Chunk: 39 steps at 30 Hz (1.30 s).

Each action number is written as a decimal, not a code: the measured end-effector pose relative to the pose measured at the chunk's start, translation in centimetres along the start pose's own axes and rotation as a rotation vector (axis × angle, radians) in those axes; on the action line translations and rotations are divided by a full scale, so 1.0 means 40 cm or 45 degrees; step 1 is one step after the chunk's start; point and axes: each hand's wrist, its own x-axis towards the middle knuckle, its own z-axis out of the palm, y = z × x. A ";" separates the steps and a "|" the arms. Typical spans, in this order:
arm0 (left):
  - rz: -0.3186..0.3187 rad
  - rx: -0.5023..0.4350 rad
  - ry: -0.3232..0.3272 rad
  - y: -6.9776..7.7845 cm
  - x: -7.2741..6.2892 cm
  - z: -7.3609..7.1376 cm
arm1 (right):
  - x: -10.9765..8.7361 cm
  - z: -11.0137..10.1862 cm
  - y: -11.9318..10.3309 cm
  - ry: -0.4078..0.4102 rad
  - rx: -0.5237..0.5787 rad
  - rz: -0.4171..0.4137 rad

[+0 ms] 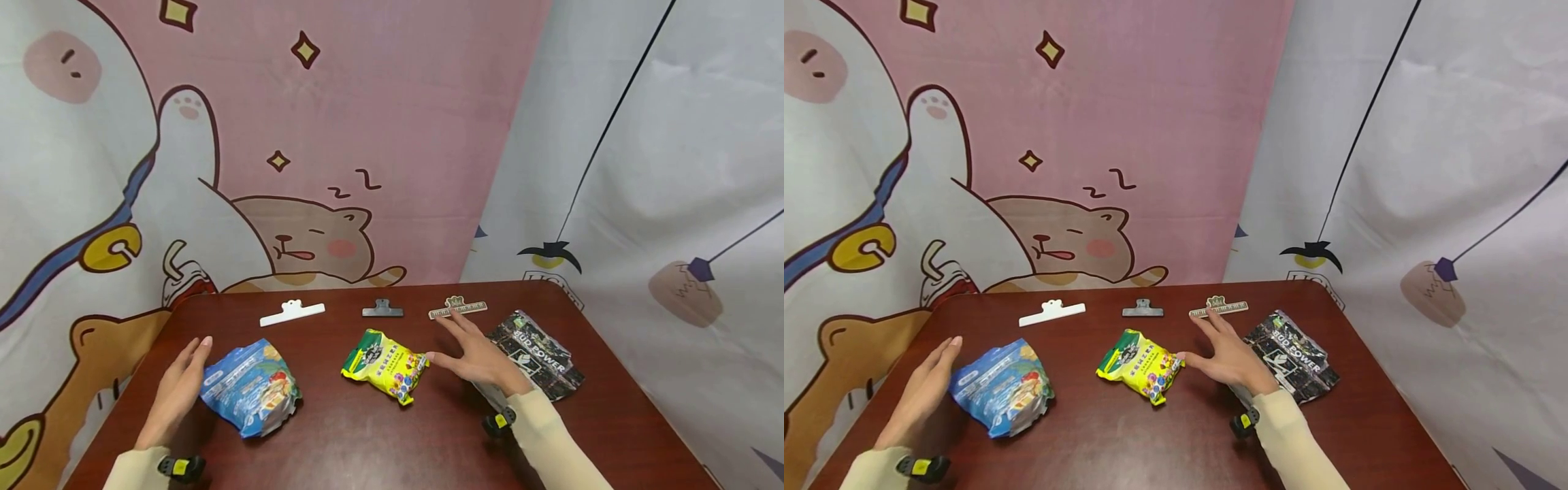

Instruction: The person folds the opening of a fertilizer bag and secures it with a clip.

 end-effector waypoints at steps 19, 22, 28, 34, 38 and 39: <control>-0.160 -0.298 0.179 -0.058 -0.003 -0.012 | 0.008 0.056 -0.069 -0.086 0.047 -0.233; -0.174 -0.334 0.220 -0.065 -0.003 -0.009 | 0.009 0.066 -0.077 -0.090 0.043 -0.245; -0.254 -0.385 0.271 -0.077 0.001 -0.004 | 0.013 0.082 -0.089 -0.071 0.015 -0.318; -0.380 -0.484 0.240 -0.094 0.003 -0.009 | 0.016 0.096 -0.097 -0.091 0.013 -0.383; -0.372 -0.558 0.167 -0.109 -0.003 -0.017 | 0.018 0.106 -0.100 -0.094 0.003 -0.403; -0.367 -0.564 0.148 -0.112 -0.004 -0.018 | 0.018 0.109 -0.100 -0.092 -0.003 -0.403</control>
